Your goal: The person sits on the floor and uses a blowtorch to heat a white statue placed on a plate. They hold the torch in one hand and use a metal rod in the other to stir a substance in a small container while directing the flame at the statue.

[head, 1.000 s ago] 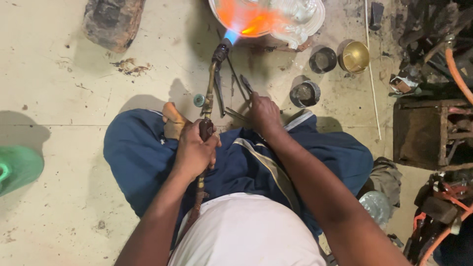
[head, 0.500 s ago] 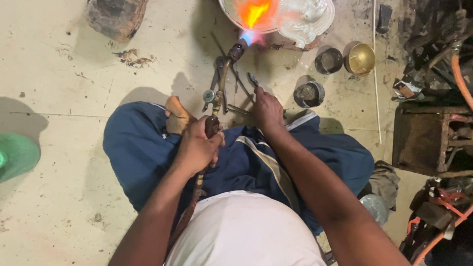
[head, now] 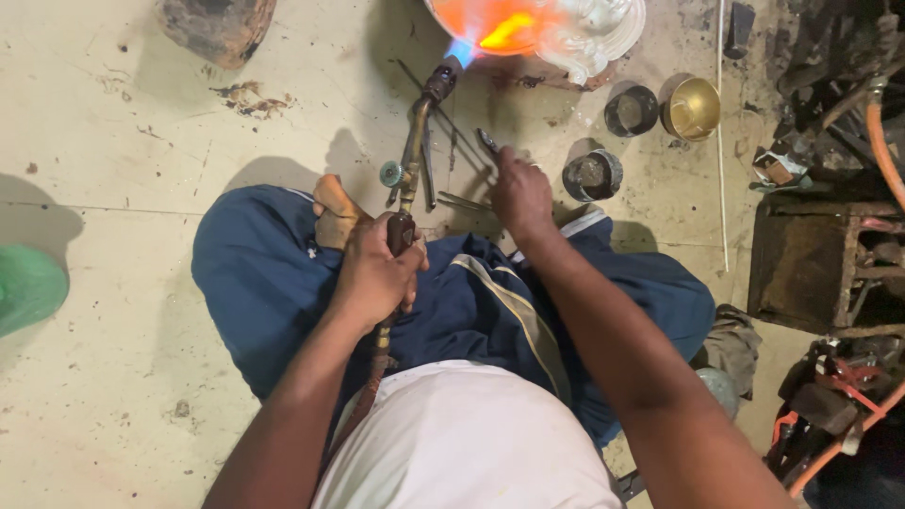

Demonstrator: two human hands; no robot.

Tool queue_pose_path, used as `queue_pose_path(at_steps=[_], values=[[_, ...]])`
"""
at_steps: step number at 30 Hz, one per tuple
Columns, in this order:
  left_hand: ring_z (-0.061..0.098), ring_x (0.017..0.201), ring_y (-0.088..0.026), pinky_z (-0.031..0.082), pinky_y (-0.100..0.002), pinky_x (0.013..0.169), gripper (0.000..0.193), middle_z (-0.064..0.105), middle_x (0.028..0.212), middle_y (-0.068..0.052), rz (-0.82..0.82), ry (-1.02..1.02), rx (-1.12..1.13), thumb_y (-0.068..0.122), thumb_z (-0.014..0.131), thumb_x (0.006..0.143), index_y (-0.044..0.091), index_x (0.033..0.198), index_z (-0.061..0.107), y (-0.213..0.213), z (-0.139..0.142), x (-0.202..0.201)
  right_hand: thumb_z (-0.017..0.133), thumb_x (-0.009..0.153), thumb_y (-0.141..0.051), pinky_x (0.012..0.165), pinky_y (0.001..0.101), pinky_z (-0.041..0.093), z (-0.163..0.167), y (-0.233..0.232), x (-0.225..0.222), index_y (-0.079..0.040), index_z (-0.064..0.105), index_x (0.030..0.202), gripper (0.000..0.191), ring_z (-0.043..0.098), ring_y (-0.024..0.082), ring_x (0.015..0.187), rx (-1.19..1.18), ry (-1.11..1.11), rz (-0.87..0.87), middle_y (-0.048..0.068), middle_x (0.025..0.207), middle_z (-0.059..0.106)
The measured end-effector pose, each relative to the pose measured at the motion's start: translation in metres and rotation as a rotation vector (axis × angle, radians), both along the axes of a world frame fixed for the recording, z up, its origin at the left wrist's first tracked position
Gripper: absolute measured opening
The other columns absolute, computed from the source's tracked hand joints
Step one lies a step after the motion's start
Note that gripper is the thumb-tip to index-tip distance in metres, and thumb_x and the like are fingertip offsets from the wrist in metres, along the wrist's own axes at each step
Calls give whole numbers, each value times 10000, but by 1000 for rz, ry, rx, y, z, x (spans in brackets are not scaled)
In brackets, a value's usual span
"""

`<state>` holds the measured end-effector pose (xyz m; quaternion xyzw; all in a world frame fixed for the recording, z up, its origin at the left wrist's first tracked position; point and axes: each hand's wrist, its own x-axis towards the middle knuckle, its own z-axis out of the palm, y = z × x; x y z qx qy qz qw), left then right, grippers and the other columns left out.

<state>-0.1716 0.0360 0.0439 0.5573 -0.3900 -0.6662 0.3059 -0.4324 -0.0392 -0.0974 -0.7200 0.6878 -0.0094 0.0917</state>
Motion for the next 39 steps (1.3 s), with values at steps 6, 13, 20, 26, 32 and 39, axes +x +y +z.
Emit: queue_pose_path(at_steps=[6, 13, 20, 26, 32, 39], values=[[558, 371, -114, 459, -300, 325, 55, 643, 632, -50, -38, -23, -3, 23, 626, 910, 9, 868, 594, -2, 0, 2, 659, 796, -54, 781, 522, 523, 19, 3, -12, -30, 691, 909, 120, 630, 440, 902, -137, -77, 32, 239, 916, 661], [555, 383, -105, 461, -299, 330, 28, 650, 649, -44, -33, 0, 10, 16, 625, 908, 12, 892, 603, -3, 2, 2, 592, 891, 43, 848, 512, 527, 54, 16, -41, -13, 720, 1081, 236, 646, 450, 938, -251, -242, 45, 240, 991, 668], [554, 376, -112, 457, -301, 326, 27, 645, 644, -48, -4, -5, 27, 3, 623, 900, 6, 888, 599, -3, 5, 0, 620, 866, 69, 826, 495, 532, 115, 72, -54, -8, 681, 1232, 379, 661, 438, 909, -245, -218, 76, 229, 977, 678], [561, 375, -114, 462, -298, 331, 62, 635, 628, -52, -28, -61, 17, 21, 630, 909, 3, 870, 586, -4, 1, -2, 553, 782, 102, 730, 462, 538, 121, 109, -39, -94, 634, 1442, 694, 645, 368, 762, -182, -299, -14, 185, 850, 652], [560, 373, -115, 455, -300, 323, 51, 642, 639, -49, -12, -19, -11, 18, 625, 900, 4, 868, 587, -2, -1, -1, 642, 892, 68, 705, 441, 522, 119, 104, -44, -33, 664, 1371, 490, 628, 367, 729, -242, -256, -34, 223, 822, 633], [551, 376, -117, 451, -297, 330, 61, 642, 669, -64, -3, 25, -30, 20, 628, 916, -9, 881, 586, -2, -1, -1, 640, 938, 22, 616, 280, 465, 140, 116, -81, -24, 710, 1296, 367, 515, 103, 640, -63, -445, -462, 83, 724, 597]])
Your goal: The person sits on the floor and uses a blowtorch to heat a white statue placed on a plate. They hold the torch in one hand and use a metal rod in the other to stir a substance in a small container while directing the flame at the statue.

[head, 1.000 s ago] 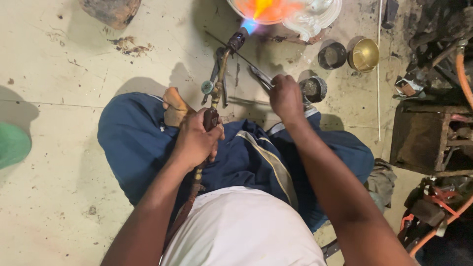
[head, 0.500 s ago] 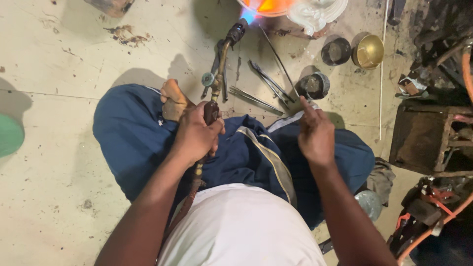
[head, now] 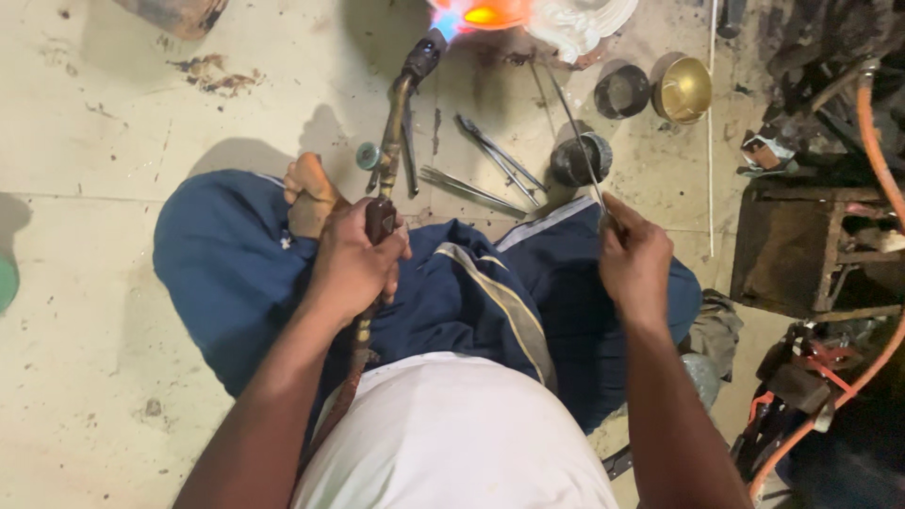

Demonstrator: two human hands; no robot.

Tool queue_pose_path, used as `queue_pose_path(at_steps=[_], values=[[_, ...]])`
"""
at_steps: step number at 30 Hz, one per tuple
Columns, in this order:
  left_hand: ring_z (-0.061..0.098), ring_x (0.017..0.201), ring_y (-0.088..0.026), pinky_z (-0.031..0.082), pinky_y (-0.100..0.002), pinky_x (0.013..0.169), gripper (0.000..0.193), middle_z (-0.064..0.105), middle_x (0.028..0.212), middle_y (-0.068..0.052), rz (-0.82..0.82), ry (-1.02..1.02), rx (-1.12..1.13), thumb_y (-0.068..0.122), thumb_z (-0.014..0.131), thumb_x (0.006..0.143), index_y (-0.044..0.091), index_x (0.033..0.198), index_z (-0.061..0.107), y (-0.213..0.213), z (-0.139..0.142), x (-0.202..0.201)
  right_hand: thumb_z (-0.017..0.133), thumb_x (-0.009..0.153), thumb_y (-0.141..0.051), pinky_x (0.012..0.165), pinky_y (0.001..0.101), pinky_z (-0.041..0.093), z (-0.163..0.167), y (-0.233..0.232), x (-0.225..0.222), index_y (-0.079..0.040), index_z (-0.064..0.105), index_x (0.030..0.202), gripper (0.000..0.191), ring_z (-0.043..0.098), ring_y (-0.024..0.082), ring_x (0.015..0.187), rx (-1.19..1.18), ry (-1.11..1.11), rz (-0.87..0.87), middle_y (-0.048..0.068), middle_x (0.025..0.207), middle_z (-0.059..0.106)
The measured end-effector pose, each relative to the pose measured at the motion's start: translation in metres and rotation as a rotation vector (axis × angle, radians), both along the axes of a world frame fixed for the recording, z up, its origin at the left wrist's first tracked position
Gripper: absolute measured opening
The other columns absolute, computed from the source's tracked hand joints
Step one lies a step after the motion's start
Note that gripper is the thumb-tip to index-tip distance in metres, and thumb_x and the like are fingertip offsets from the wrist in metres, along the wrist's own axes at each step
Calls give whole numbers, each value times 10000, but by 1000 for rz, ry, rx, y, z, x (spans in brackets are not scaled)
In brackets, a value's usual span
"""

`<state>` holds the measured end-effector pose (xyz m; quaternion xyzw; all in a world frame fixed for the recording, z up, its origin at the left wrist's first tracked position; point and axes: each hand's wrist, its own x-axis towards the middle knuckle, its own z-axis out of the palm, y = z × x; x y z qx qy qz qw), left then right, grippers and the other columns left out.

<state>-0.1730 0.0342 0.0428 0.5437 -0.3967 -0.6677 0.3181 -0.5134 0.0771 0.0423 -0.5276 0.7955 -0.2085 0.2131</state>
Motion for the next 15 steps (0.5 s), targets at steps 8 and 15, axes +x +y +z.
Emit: queue_pose_path(at_steps=[8, 15], values=[[544, 389, -121, 452, -292, 339, 83, 644, 689, -75, -36, 6, 50, 22, 626, 904, -12, 959, 575, 2, -1, -1, 595, 984, 15, 598, 173, 438, -13, 11, -9, 43, 691, 1293, 325, 515, 5, 680, -48, -198, -99, -43, 805, 645], [539, 393, -120, 446, -292, 338, 101, 649, 704, -78, -30, 27, 64, 11, 617, 895, -16, 978, 567, 2, -2, -2, 598, 964, -3, 449, 188, 321, -19, -4, -2, 13, 702, 1270, 324, 415, 14, 536, -62, -575, -313, -48, 736, 573]])
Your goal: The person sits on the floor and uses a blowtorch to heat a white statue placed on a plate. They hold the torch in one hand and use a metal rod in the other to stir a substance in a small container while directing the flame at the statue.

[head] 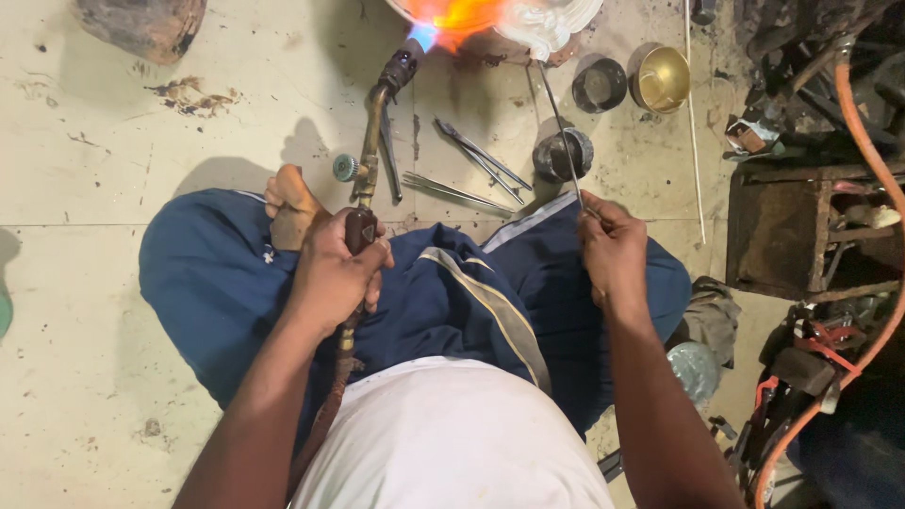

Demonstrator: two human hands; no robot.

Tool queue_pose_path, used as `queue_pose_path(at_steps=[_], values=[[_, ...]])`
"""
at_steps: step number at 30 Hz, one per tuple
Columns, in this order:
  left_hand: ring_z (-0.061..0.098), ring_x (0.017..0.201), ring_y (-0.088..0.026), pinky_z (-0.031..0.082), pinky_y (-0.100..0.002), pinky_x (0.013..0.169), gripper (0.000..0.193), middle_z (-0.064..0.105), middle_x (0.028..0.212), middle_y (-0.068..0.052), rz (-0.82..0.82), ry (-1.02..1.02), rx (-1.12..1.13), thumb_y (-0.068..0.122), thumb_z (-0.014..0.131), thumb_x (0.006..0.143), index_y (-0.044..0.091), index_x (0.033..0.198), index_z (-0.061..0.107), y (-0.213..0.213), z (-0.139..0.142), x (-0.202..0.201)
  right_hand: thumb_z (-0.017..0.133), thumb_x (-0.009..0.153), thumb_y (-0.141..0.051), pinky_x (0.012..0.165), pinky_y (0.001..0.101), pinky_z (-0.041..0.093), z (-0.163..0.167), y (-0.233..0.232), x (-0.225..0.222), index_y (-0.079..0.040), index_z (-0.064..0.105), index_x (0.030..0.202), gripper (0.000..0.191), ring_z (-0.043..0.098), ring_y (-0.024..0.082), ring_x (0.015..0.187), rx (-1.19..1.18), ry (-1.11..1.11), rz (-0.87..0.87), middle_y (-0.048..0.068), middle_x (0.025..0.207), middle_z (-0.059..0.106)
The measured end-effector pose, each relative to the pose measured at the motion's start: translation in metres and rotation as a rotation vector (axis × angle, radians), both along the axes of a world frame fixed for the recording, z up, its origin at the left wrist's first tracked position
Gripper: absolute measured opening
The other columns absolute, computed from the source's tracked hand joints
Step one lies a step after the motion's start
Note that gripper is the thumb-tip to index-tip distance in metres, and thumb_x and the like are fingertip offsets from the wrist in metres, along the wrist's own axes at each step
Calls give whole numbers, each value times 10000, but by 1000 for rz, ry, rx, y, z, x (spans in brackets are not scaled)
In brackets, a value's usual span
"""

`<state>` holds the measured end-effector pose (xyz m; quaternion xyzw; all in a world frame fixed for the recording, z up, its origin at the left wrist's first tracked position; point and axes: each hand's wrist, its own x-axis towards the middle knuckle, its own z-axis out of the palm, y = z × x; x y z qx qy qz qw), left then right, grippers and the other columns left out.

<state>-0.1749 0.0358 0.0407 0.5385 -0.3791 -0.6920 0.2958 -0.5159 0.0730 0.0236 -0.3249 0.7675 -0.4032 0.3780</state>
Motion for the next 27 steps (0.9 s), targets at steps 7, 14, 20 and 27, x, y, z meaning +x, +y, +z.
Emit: queue_pose_path(at_steps=[7, 14, 20, 27], values=[[539, 396, -120, 451, -297, 340, 85, 640, 701, -83, -12, -1, 9, 18, 624, 905, -13, 956, 563, 0, -3, 0, 642, 949, -1, 416, 200, 325, 7, 1, -2, 32, 709, 1216, 277, 433, 37, 518, -35, -247, -137, -27, 715, 558], [546, 398, -123, 456, -296, 345, 84, 644, 699, -81, -28, -41, 9, 14, 626, 905, -11, 960, 568, -1, -2, 1, 648, 948, 14, 405, 197, 288, 5, 2, -8, 23, 713, 1235, 294, 387, 31, 479, -66, -398, -166, -32, 685, 512], [540, 391, -123, 442, -298, 334, 95, 645, 694, -76, -23, -8, 11, 18, 626, 904, -11, 973, 567, -1, -2, 1, 638, 954, 15, 407, 207, 294, 4, -17, -16, 43, 687, 1235, 286, 407, 50, 472, -78, -429, -194, 6, 696, 557], [539, 400, -112, 452, -294, 338, 87, 650, 696, -70, -37, -16, 16, 22, 624, 912, -2, 975, 568, -3, -1, 1, 630, 974, -2, 427, 223, 323, 8, -24, -27, 44, 692, 1289, 324, 444, 60, 505, 8, -102, -77, 10, 717, 580]])
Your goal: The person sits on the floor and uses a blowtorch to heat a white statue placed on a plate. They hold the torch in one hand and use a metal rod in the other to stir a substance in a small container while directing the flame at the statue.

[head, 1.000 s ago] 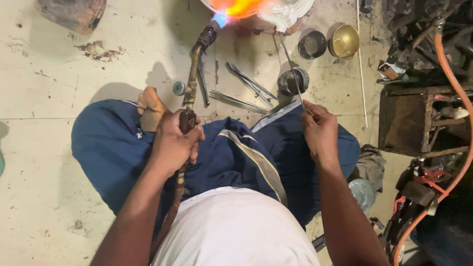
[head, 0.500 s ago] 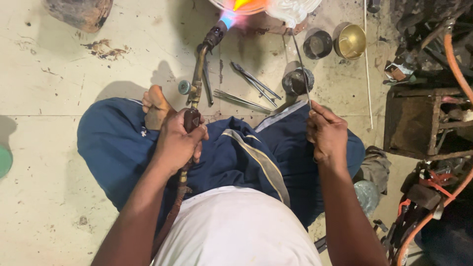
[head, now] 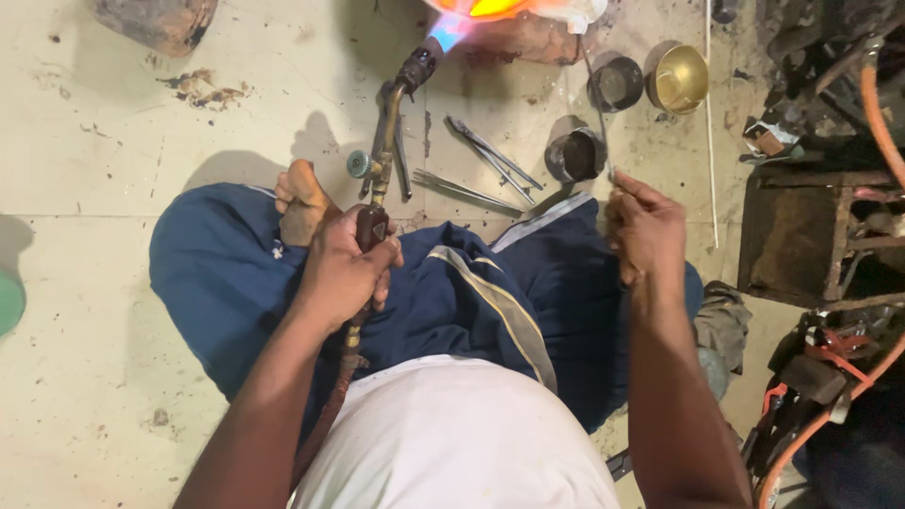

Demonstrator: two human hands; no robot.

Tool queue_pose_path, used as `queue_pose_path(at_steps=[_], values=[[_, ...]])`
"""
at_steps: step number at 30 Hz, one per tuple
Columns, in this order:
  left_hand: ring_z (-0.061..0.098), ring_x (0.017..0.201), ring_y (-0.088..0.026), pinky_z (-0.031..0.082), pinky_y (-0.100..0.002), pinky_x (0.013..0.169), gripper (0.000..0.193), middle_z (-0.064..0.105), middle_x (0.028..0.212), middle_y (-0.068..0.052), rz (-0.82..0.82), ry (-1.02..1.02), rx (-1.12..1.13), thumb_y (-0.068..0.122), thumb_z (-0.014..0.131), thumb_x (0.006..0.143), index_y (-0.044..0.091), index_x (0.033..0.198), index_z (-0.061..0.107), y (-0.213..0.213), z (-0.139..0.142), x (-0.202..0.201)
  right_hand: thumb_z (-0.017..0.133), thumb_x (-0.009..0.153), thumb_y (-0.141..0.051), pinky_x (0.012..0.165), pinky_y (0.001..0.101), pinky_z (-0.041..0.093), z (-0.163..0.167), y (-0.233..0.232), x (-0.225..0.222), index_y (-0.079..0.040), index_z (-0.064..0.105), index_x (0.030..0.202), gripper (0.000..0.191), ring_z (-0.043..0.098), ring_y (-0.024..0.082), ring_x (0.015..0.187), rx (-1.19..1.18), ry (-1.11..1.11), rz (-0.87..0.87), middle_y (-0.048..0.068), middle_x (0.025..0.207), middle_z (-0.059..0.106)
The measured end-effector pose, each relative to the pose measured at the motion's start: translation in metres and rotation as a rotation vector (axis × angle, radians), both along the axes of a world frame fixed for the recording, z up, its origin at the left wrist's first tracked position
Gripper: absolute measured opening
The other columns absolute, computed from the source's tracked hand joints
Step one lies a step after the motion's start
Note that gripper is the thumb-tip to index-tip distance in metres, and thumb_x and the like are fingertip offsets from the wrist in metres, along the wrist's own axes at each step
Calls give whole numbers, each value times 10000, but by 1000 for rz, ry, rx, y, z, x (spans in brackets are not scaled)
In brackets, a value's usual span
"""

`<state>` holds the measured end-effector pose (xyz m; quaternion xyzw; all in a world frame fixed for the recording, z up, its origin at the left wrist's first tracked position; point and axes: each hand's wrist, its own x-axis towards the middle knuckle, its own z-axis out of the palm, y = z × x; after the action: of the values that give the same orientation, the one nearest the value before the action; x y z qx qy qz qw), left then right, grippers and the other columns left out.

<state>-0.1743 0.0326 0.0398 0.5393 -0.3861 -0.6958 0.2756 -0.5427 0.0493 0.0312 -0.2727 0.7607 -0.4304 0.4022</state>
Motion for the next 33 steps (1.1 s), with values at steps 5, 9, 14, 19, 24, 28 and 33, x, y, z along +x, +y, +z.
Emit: queue_pose_path(at_steps=[5, 9, 14, 19, 24, 28, 33], values=[[557, 406, -112, 467, -296, 345, 76, 657, 698, -64, -30, -29, -17, 16, 628, 907, 4, 968, 583, -2, 0, 0, 594, 991, 19, 534, 201, 437, 28, 28, -11, 45, 678, 1320, 341, 545, 42, 621, 97, 610, 193, 9, 790, 665], [556, 399, -114, 461, -298, 346, 69, 657, 696, -62, -26, -38, -30, 30, 626, 924, 6, 976, 588, 0, -3, -2, 567, 994, 5, 564, 230, 443, 28, 49, 3, -8, 657, 1372, 389, 540, 68, 640, -43, 447, 102, 19, 786, 628], [562, 402, -112, 471, -295, 347, 85, 661, 707, -59, -25, -63, -44, 31, 631, 924, 0, 979, 574, 4, -4, -1, 650, 998, 68, 701, 315, 524, 13, 43, 29, -64, 706, 1348, 378, 607, 154, 715, -272, 928, 397, 131, 869, 691], [563, 402, -117, 471, -298, 345, 88, 665, 703, -65, -18, -60, -52, 27, 633, 921, -3, 984, 579, 1, 0, -1, 654, 943, 86, 732, 359, 541, -2, 16, 57, -100, 689, 1367, 465, 662, 240, 744, -361, 925, 529, 162, 870, 684], [571, 400, -117, 472, -295, 345, 86, 668, 700, -65, -32, -65, -54, 29, 631, 918, 0, 986, 588, 0, 3, 1, 650, 911, 89, 721, 381, 534, -11, 13, 78, -99, 697, 1355, 485, 652, 276, 714, -337, 900, 543, 177, 810, 659], [563, 402, -116, 465, -297, 340, 86, 664, 702, -63, -30, -79, -13, 28, 630, 919, -6, 984, 585, -1, 3, 0, 653, 916, 88, 719, 383, 535, -14, 9, 81, -97, 694, 1351, 475, 664, 276, 724, -314, 862, 514, 185, 833, 669], [566, 402, -112, 462, -292, 339, 89, 663, 698, -58, -28, -53, -28, 26, 628, 921, -4, 995, 588, -1, 4, 0, 649, 935, 85, 731, 374, 544, -18, 3, 84, -100, 704, 1339, 448, 682, 269, 728, -306, 855, 497, 198, 848, 678]])
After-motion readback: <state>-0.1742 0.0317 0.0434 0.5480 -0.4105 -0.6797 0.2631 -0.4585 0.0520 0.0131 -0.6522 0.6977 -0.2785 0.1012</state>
